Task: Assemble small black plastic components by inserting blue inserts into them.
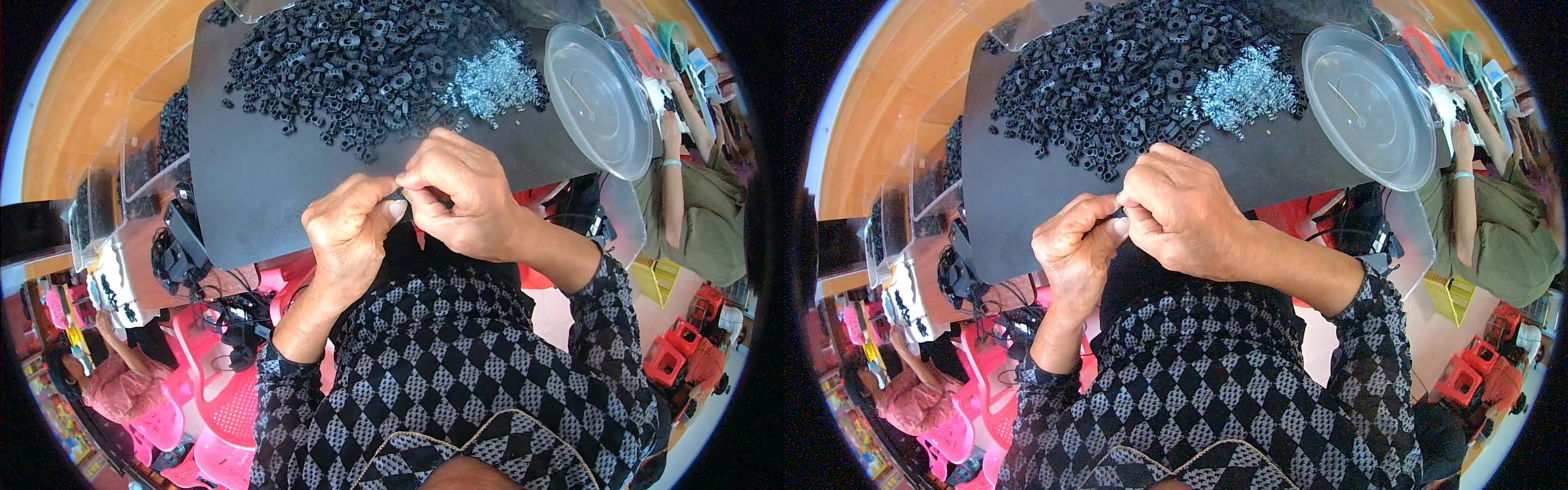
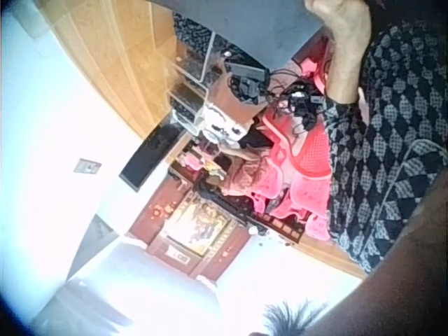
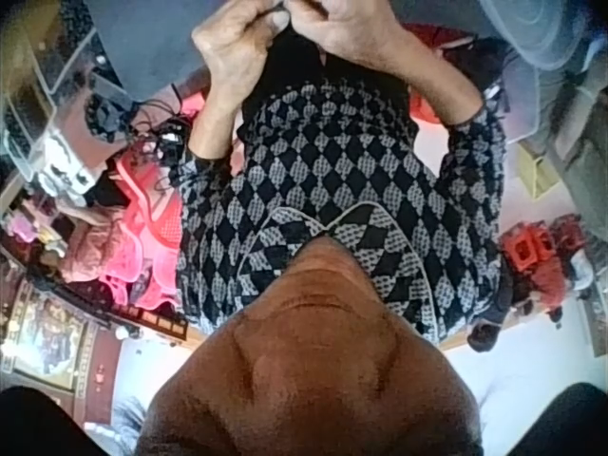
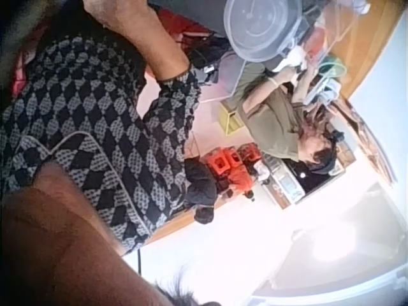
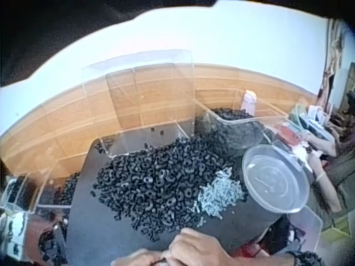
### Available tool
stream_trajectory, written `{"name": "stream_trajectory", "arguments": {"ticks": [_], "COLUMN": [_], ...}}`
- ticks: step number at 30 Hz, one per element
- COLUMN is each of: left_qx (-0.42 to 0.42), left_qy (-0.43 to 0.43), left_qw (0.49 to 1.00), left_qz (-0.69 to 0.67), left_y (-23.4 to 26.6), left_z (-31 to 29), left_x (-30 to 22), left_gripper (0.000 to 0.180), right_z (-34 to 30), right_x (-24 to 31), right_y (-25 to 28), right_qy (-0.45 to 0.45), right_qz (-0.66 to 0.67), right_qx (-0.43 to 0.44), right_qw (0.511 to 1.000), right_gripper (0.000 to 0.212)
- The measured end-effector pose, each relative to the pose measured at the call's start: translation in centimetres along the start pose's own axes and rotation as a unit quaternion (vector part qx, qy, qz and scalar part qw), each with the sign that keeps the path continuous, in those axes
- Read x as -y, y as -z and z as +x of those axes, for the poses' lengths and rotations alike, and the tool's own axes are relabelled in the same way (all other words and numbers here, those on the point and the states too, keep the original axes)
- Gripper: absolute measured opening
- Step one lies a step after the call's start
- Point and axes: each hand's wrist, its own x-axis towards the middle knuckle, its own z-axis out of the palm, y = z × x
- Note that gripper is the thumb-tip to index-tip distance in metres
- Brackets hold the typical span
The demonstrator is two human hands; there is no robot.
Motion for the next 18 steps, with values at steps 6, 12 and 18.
{"name": "stream_trajectory", "arguments": {"ticks": [6,12,18], "left_qx": [-0.007,-0.010,-0.011], "left_qy": [0.115,0.116,0.158], "left_qw": [0.985,0.969,0.958], "left_qz": [-0.126,-0.219,-0.239], "left_y": [-0.4,0.0,0.0], "left_z": [-0.3,0.1,-0.3], "left_x": [-0.4,-0.1,0.2], "left_gripper": [0.017,0.016,0.019], "right_z": [-0.5,-0.3,0.0], "right_x": [-0.3,0.2,0.3], "right_y": [0.1,1.2,1.3], "right_qy": [-0.035,-0.285,-0.319], "right_qz": [0.026,0.282,0.320], "right_qx": [-0.003,0.023,0.036], "right_qw": [0.999,0.916,0.891], "right_gripper": [0.018,0.012,0.012]}}
